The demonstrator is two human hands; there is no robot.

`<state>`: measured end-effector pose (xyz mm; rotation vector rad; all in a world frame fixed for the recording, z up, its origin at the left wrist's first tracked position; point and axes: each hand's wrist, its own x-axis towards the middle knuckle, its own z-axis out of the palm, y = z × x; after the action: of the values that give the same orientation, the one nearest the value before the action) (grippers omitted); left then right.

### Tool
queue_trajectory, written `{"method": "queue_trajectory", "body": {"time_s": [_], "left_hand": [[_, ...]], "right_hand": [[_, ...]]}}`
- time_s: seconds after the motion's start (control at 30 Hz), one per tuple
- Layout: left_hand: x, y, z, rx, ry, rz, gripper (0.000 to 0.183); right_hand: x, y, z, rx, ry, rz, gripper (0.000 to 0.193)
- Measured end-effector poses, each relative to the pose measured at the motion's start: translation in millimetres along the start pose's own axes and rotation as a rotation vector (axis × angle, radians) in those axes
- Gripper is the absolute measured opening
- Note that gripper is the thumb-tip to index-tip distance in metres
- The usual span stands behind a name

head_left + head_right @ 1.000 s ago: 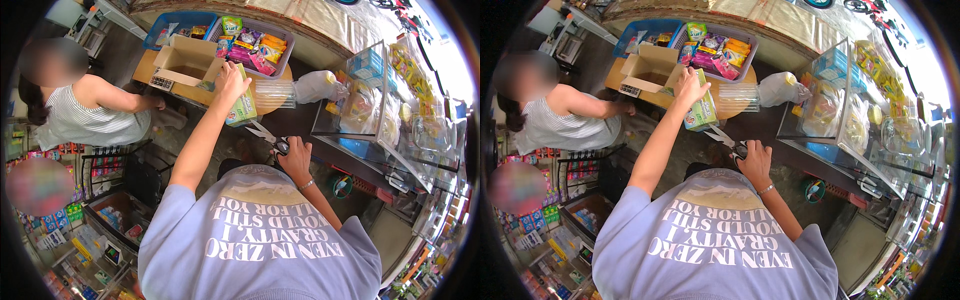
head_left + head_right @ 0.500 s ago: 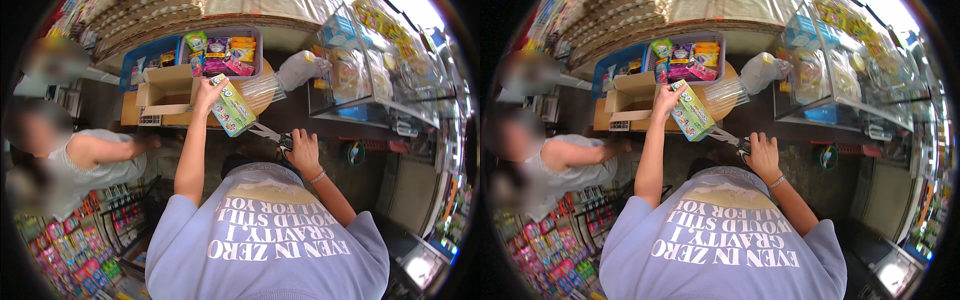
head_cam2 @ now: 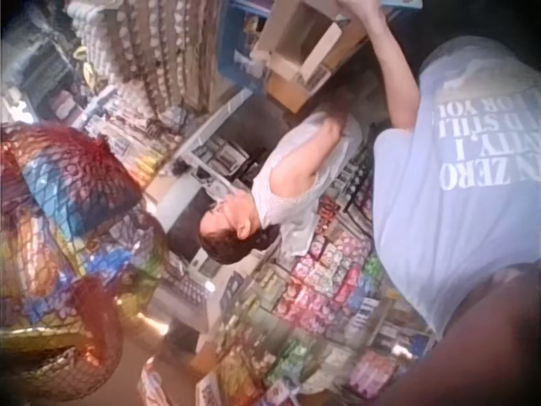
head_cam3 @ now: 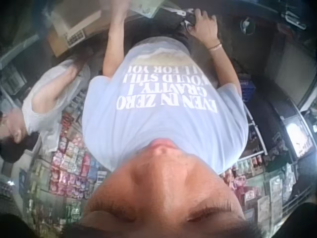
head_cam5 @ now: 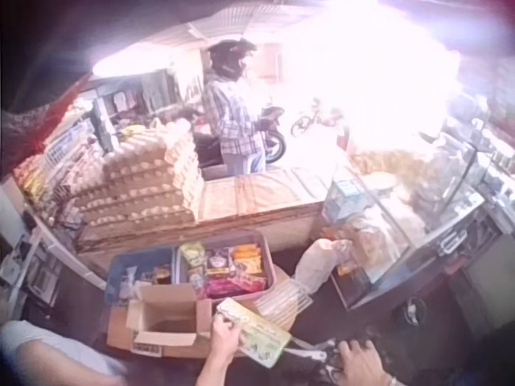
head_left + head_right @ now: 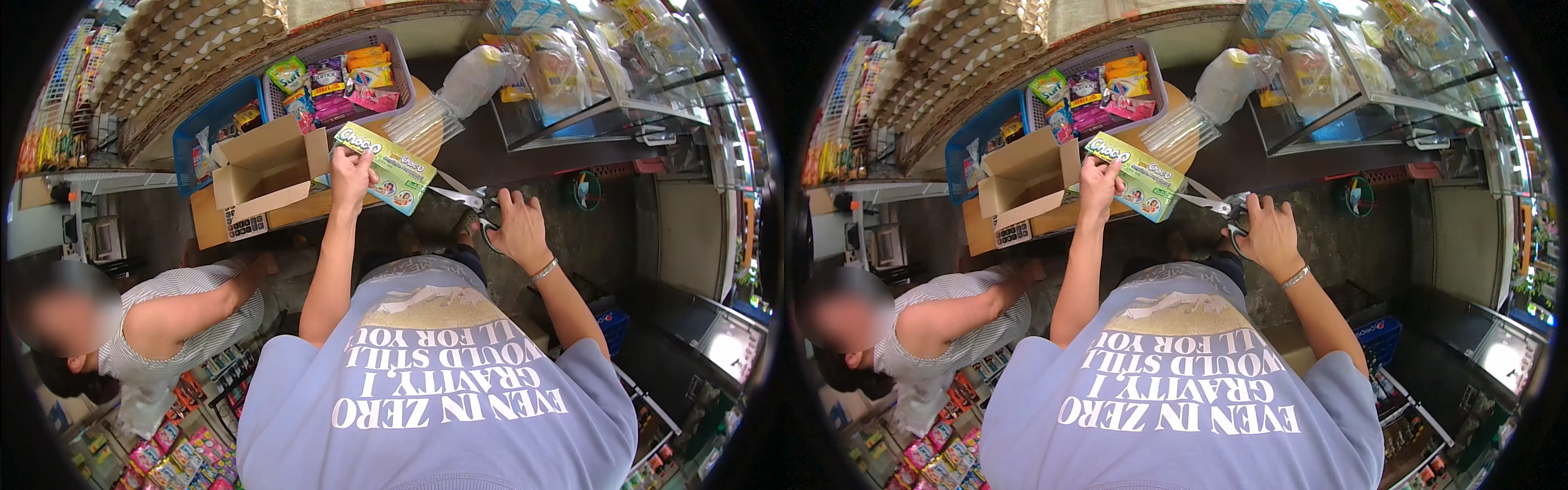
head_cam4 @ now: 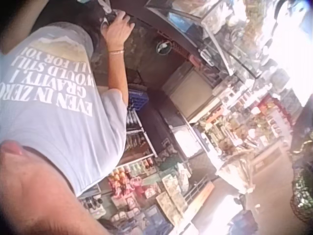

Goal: The person uses scissors to open a box of Choco-O snacks, removes several packets, and places them into a refrigerator. The person then interacts with another person at the counter, handling a basket of coins and a box of snacks.

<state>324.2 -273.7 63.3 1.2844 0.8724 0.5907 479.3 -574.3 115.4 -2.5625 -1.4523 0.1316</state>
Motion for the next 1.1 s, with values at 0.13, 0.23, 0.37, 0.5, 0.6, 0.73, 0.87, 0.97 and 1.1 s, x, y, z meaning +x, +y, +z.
{"method": "queue_trajectory", "body": {"time_s": [0.13,0.23,0.37,0.5,0.6,0.73,0.87,0.97,1.1], "left_hand": [[-1.3,-1.1,-4.6,-0.048,-0.008,-0.043,0.021],[4.2,-3.6,-10.9,0.003,-0.036,-0.077,0.017],[6.4,1.0,-15.5,-0.058,-0.128,-0.183,0.02],[4.8,5.2,-16.4,-0.041,-0.183,-0.183,0.022],[2.6,14.7,-17.5,-0.023,-0.277,-0.2,0.026],[-4.0,45.7,-12.9,-0.024,-0.338,-0.346,0.034],[-9.8,39.2,6.6,-0.188,-0.268,-0.335,0.032],[-7.8,16.9,15.7,-0.169,-0.193,-0.248,0.027],[-11.4,9.3,15.6,-0.179,-0.165,-0.19,0.02]], "right_hand": [[-0.6,-2.2,-3.8,-0.05,-0.034,-0.015,0.062],[1.0,3.6,-5.9,-0.025,-0.002,-0.055,0.062],[4.5,8.7,-13.4,-0.001,0.027,-0.068,0.063],[9.3,13.6,-9.5,-0.04,-0.031,-0.072,0.061],[9.1,13.0,-14.0,-0.03,-0.037,-0.04,0.062],[11.8,12.6,-11.0,-0.019,-0.036,-0.051,0.063],[13.0,6.9,-13.5,-0.023,-0.041,-0.052,0.063],[7.8,5.1,-15.5,-0.012,-0.045,-0.034,0.062],[4.2,5.9,-14.3,0.006,-0.054,-0.013,0.06]]}}
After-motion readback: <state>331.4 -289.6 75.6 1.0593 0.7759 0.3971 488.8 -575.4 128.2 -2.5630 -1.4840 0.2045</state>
